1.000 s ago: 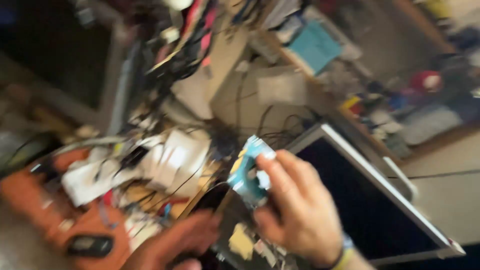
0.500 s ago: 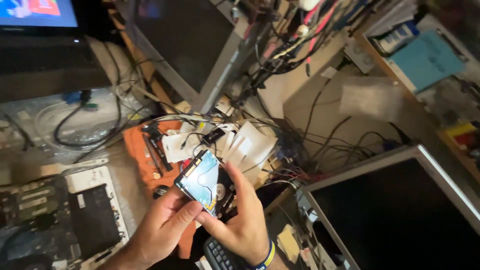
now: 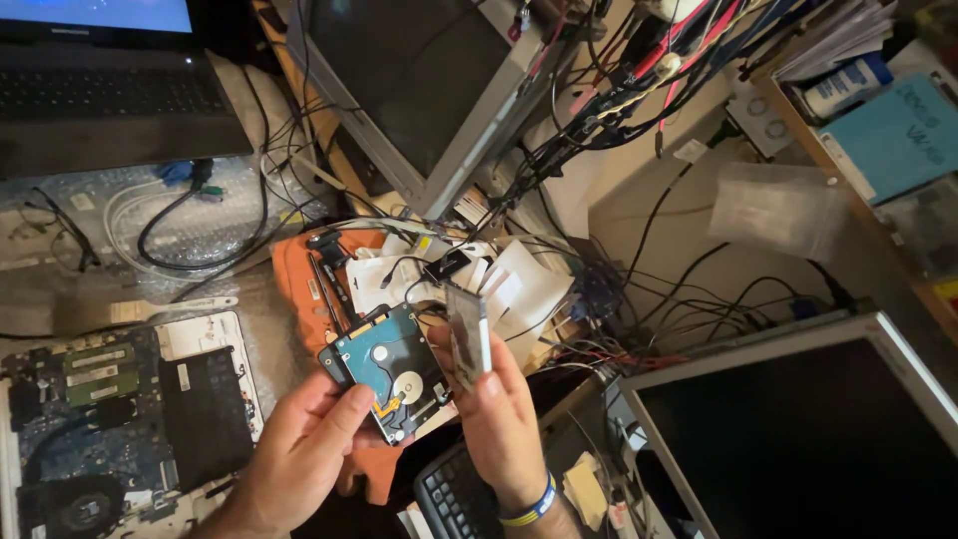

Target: Replacing a laptop's mechanical hard drive with a new solid-state drive (SSD).

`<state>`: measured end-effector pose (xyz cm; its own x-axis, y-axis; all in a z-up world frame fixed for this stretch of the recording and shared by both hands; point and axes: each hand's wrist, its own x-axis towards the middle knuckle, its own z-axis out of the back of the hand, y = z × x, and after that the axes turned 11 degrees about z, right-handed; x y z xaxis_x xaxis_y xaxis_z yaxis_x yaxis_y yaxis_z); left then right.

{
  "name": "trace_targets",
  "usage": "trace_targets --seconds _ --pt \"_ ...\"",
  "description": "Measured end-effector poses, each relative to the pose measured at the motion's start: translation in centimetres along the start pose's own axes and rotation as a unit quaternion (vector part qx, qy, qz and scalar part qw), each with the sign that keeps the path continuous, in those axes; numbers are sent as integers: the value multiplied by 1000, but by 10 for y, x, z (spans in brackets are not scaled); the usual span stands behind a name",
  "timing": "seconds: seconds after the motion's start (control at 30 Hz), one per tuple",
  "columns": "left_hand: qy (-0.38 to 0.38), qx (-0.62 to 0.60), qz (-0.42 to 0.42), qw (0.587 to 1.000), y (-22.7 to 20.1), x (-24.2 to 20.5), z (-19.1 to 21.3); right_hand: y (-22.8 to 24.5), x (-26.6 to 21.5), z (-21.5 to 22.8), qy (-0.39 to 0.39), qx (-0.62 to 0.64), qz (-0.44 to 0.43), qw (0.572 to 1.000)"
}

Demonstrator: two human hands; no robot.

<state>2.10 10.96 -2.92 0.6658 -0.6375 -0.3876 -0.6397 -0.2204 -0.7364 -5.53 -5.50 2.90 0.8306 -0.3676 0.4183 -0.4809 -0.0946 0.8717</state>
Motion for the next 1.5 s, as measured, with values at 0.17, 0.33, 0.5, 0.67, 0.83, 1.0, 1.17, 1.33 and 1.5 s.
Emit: trace_targets --seconds 0.17,0.33,0.5,0.67,0.83,1.0,1.17,1.33,1.5 --pt "16 70 -59 996 -6 0 -8 14 1 -13 105 -326 47 938" --pt "-11 128 -71 989 -4 2 -14 5 -3 -7 132 -458 74 876" --pt "-48 191 -50 979 -1 5 -14 0 -1 -3 143 -469 62 870" --pt "-14 153 -93 984 -2 5 -14 2 5 -4 120 -411 49 902" --pt "-34 153 -36 987 -4 3 -5 -11 -4 26 62 -194 7 979" --pt "33 -28 -80 996 1 6 0 -5 -6 31 -47 44 -23 998" --pt "27 -30 -74 996 -2 1 -1 -7 -12 34 -58 96 -23 993" --pt "20 -49 -79 995 -1 -2 -3 -12 -21 42 -65 143 -21 987" --pt "48 -87 -123 987 -3 -5 -5 -13 -25 43 -59 147 -32 987"
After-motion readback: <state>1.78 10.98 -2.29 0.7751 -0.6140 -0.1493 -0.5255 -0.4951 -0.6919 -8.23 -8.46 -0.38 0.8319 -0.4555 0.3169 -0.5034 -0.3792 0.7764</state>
